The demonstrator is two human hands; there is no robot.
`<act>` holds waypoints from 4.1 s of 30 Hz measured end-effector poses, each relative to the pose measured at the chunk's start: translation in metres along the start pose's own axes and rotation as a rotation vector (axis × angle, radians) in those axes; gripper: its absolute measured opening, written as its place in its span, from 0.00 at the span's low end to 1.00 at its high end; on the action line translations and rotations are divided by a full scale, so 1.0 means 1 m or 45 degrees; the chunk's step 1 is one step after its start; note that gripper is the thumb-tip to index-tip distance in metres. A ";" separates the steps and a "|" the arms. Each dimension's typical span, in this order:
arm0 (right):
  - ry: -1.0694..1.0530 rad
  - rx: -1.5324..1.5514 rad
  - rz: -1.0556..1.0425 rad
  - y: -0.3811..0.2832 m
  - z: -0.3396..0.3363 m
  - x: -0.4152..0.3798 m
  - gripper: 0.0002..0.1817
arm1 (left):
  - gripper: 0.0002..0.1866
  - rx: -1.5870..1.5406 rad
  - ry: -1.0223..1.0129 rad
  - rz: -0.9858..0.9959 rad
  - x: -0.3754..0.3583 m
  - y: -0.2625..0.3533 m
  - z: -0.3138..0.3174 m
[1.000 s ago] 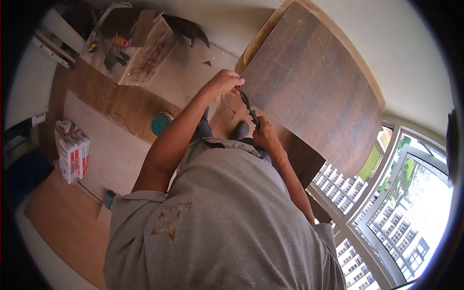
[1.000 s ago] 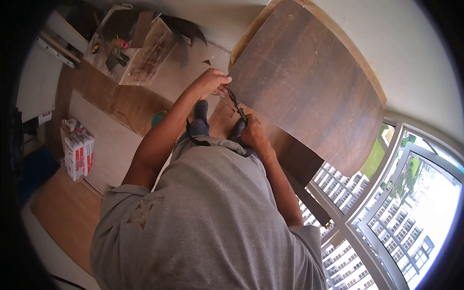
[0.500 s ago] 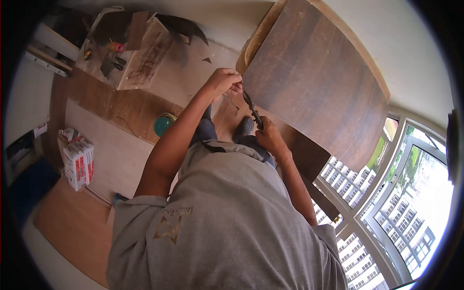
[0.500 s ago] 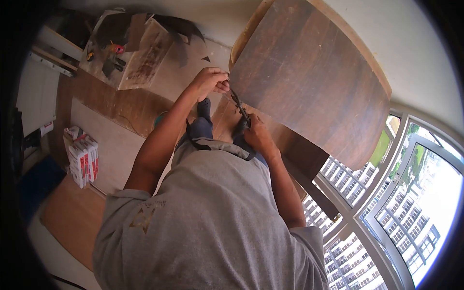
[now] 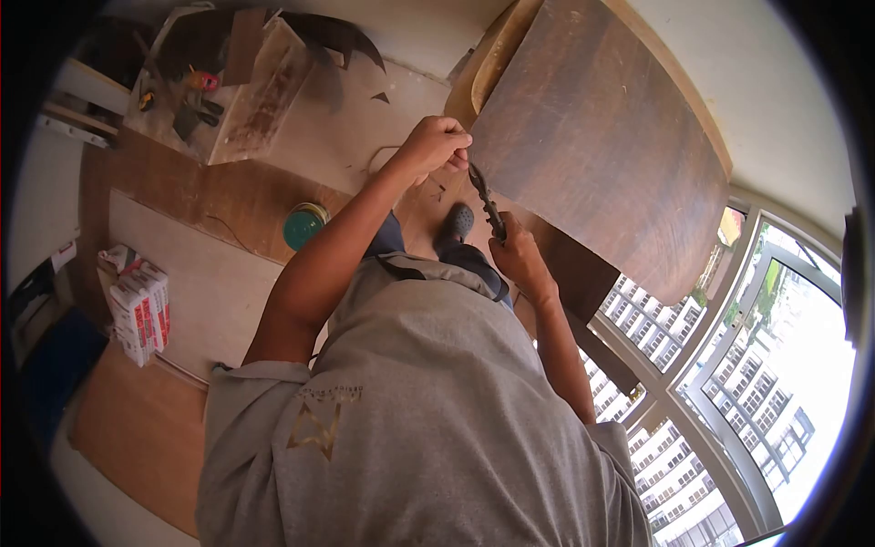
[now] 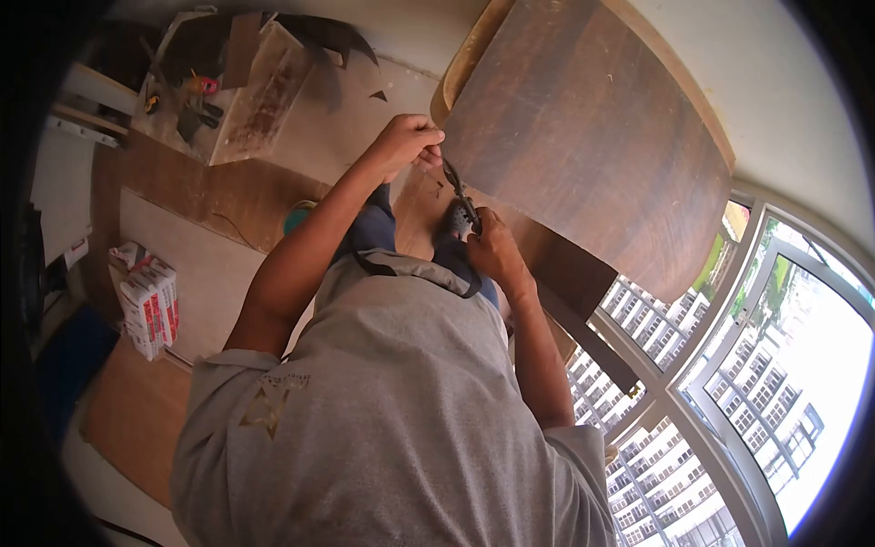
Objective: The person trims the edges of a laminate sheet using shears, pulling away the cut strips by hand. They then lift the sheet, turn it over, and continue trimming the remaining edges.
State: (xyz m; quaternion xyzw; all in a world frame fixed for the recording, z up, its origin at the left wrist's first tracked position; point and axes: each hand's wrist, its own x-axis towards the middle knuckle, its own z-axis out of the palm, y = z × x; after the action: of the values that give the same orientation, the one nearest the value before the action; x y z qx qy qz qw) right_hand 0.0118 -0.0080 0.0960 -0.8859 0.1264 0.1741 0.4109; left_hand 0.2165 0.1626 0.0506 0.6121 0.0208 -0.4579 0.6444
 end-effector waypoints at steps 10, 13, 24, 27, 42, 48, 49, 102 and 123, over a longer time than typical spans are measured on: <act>-0.042 -0.149 -0.009 0.006 -0.011 0.006 0.17 | 0.10 -0.066 0.028 0.011 0.001 -0.005 0.002; -0.026 -0.131 -0.038 0.011 -0.007 0.003 0.17 | 0.10 -0.062 0.056 0.008 0.000 -0.007 0.004; -0.056 0.046 -0.019 0.001 0.003 -0.007 0.16 | 0.09 -0.035 0.077 -0.011 -0.003 -0.004 0.005; 0.065 0.035 -0.048 0.002 0.015 -0.010 0.17 | 0.09 -0.055 0.083 -0.030 -0.005 -0.007 0.004; 0.045 -0.077 0.041 0.001 0.013 -0.009 0.24 | 0.09 -0.114 0.103 -0.003 -0.004 -0.021 0.004; -0.352 0.129 0.161 0.021 0.003 -0.046 0.20 | 0.10 -0.255 0.254 0.124 -0.012 -0.028 0.019; -0.337 0.073 -0.042 0.035 0.009 -0.051 0.24 | 0.11 -0.229 0.238 0.064 -0.019 -0.024 0.023; -0.608 0.891 0.248 -0.069 -0.023 -0.013 0.20 | 0.17 -0.421 -0.315 0.277 -0.122 -0.008 0.023; -0.069 0.026 -0.152 -0.202 -0.074 -0.011 0.21 | 0.21 -0.123 0.093 0.599 -0.146 0.079 0.014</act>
State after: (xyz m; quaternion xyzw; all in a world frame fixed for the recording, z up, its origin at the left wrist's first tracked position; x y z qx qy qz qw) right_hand 0.0910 0.0631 0.2829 -0.8826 0.0639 0.1718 0.4329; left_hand 0.1733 0.2201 0.2010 0.5848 -0.0771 -0.2710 0.7606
